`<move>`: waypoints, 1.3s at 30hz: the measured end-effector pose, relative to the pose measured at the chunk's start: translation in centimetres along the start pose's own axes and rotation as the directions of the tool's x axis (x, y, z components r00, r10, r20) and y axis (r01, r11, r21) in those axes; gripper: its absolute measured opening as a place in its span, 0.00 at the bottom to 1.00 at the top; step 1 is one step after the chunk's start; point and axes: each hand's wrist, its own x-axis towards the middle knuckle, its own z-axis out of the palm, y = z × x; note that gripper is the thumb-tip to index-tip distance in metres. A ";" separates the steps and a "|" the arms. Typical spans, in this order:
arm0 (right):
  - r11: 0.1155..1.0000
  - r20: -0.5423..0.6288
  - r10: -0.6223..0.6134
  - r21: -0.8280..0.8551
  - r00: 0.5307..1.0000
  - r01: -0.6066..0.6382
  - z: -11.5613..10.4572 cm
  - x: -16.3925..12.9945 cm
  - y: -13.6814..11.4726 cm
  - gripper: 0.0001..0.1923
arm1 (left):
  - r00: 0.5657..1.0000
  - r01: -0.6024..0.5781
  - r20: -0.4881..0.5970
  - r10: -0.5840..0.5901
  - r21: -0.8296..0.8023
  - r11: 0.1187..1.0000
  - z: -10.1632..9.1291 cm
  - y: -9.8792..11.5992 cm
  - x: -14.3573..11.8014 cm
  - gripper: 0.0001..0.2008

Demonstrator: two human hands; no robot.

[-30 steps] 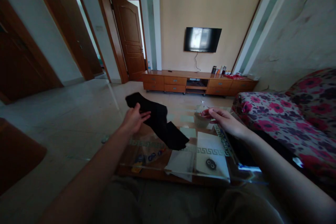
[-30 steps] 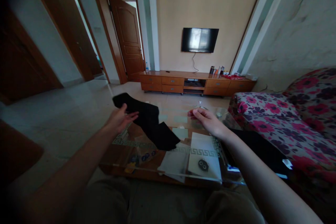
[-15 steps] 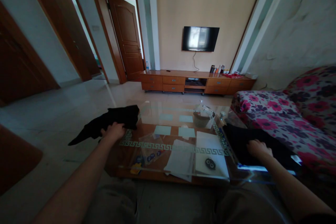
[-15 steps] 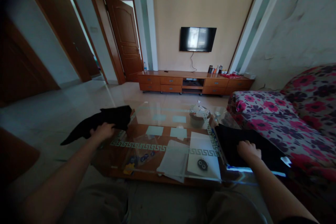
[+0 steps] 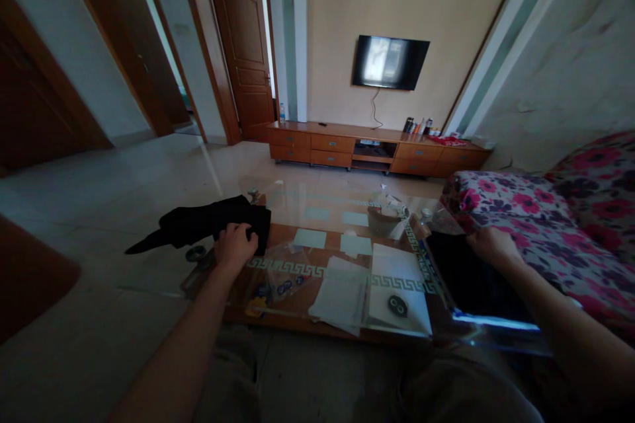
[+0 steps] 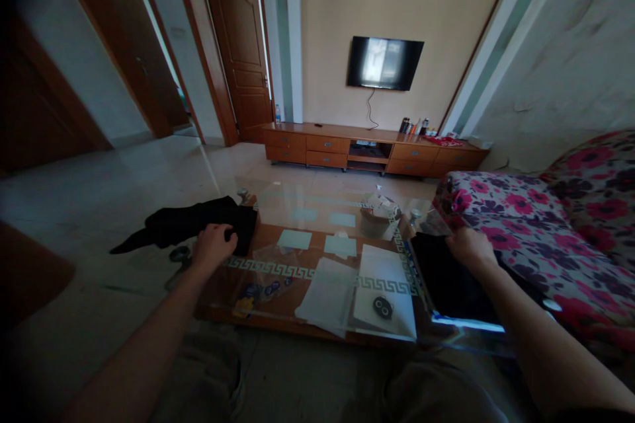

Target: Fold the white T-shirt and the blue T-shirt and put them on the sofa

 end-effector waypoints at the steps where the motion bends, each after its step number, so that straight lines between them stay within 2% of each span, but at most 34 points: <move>1: 1.000 0.002 -0.017 0.009 1.000 0.017 -1.6 1.1 -1.6 0.17 | 0.998 -0.035 -0.057 0.031 -0.059 0.998 -0.6 1.1 0.0 0.20; 2: 0.998 0.017 -0.058 0.035 0.998 0.057 -3.3 2.2 -3.2 0.16 | 0.992 -0.070 -0.115 0.055 -0.132 0.989 -1.2 2.4 0.0 0.19; 4: 0.990 -0.044 -0.084 0.109 0.995 0.089 -7.1 3.6 -6.9 0.20 | 0.974 -0.158 -0.204 0.095 -0.323 0.933 -2.8 5.0 -0.2 0.17; 5: 0.941 -0.186 -0.084 0.309 0.979 0.140 -9.0 3.8 -8.8 0.24 | 0.965 -0.219 -0.228 0.129 -0.435 0.873 -3.8 6.4 -0.6 0.17; 6: 0.848 -0.353 -0.051 0.480 0.934 0.227 -10.8 3.6 -10.8 0.27 | 0.957 -0.273 -0.238 0.167 -0.541 0.795 -4.9 7.8 -1.0 0.16; 8: 0.680 -0.558 -0.066 0.582 0.827 0.446 -13.9 2.3 -14.8 0.26 | 0.934 -0.356 -0.280 0.220 -0.703 0.616 -7.4 10.7 -2.4 0.17; 10: 0.585 -0.450 -0.256 0.632 0.855 0.508 -15.8 -0.1 -18.8 0.21 | 0.907 -0.416 -0.319 0.274 -0.774 0.478 -9.8 13.4 -4.2 0.17; 12: 0.465 -0.320 -0.386 0.743 0.865 0.482 -16.5 -2.8 -22.4 0.19 | 0.877 -0.462 -0.344 0.335 -0.795 0.393 -11.8 15.6 -6.2 0.20; 15: 0.315 -0.249 -0.463 0.851 0.851 0.420 -16.2 -6.3 -26.4 0.20 | 0.863 -0.491 -0.385 0.327 -0.790 0.368 -13.9 17.3 -8.3 0.31; 18: 0.241 -0.178 -0.507 0.910 0.843 0.338 -15.8 -8.5 -28.7 0.22 | 0.888 -0.456 -0.380 0.261 -0.803 0.383 -15.3 17.3 -9.4 0.36; 19: 0.232 -0.147 -0.519 0.924 0.842 0.304 -15.8 -9.0 -29.2 0.23 | 0.901 -0.425 -0.343 0.266 -0.820 0.383 -15.8 17.0 -9.6 0.37; 21: 0.219 -0.074 -0.543 0.949 0.837 0.226 -15.7 -9.7 -29.9 0.24 | 0.907 -0.336 -0.189 0.377 -0.865 0.373 -16.7 16.5 -9.9 0.36; 22: 0.216 -0.032 -0.560 0.959 0.828 0.183 -15.5 -10.0 -30.2 0.25 | 0.881 -0.277 -0.084 0.466 -0.890 0.361 -17.0 16.3 -10.1 0.33; 24: 0.229 0.061 -0.597 0.969 0.800 0.097 -14.8 -10.5 -30.5 0.27 | 0.764 -0.135 0.116 0.634 -0.933 0.333 -17.0 16.2 -10.4 0.24; 26: 0.263 0.138 -0.624 0.964 0.769 0.040 -13.8 -10.8 -30.7 0.27 | 0.646 -0.002 0.229 0.728 -0.953 0.301 -16.1 16.5 -10.5 0.18; 27: 0.284 0.163 -0.633 0.958 0.757 0.031 -13.3 -11.0 -30.7 0.26 | 0.616 0.049 0.251 0.747 -0.958 0.282 -15.5 16.7 -10.3 0.17; 28: 0.301 0.176 -0.638 0.953 0.750 0.033 -12.8 -11.0 -30.7 0.25 | 0.622 0.083 0.249 0.742 -0.964 0.254 -14.9 16.9 -10.0 0.17; 29: 0.313 0.180 -0.639 0.949 0.748 0.039 -12.5 -11.1 -30.6 0.25 | 0.669 0.098 0.224 0.709 -0.972 0.214 -14.4 17.0 -9.5 0.16; 30: 0.317 0.176 -0.632 0.947 0.754 0.045 -12.2 -11.0 -30.4 0.23 | 0.752 0.086 0.169 0.637 -0.983 0.160 -14.0 16.9 -8.9 0.16; 31: 0.312 0.170 -0.619 0.949 0.766 0.042 -12.1 -10.9 -30.2 0.22 | 0.858 0.029 0.075 0.508 -0.995 0.099 -13.9 16.5 -8.0 0.15; 32: 0.298 0.163 -0.599 0.954 0.784 0.030 -12.1 -10.8 -29.8 0.22 | 0.944 -0.081 -0.058 0.324 -0.995 0.059 -13.9 15.8 -7.0 0.14; 33: 0.280 0.158 -0.574 0.960 0.803 0.011 -12.3 -10.5 -29.4 0.21 | 0.967 -0.239 -0.232 0.103 -0.969 0.063 -14.1 14.8 -5.8 0.12; 34: 0.261 0.155 -0.547 0.965 0.823 -0.009 -12.4 -10.2 -28.8 0.21 | 0.893 -0.417 -0.435 -0.114 -0.896 0.150 -14.3 13.5 -4.5 0.10; 35: 0.246 0.153 -0.523 0.969 0.839 -0.024 -12.6 -9.8 -28.1 0.20 | 0.737 -0.547 -0.619 -0.270 -0.782 0.300 -14.4 11.8 -3.2 0.09; 36: 0.240 0.154 -0.502 0.970 0.851 -0.034 -12.7 -9.3 -27.2 0.20 | 0.564 -0.604 -0.753 -0.339 -0.656 0.451 -14.3 10.0 -2.0 0.08; 37: 0.246 0.156 -0.482 0.968 0.862 -0.037 -12.7 -8.6 -26.2 0.20 | 0.450 -0.603 -0.829 -0.333 -0.557 0.572 -14.0 8.0 -0.8 0.10; 38: 0.265 0.157 -0.461 0.964 0.874 -0.033 -12.5 -7.8 -24.9 0.20 | 0.461 -0.546 -0.847 -0.264 -0.505 0.669 -13.3 6.0 0.2 0.15; 39: 0.296 0.160 -0.437 0.955 0.885 -0.026 -12.1 -6.8 -23.4 0.20 | 0.545 -0.460 -0.820 -0.177 -0.469 0.754 -12.3 4.1 1.1 0.18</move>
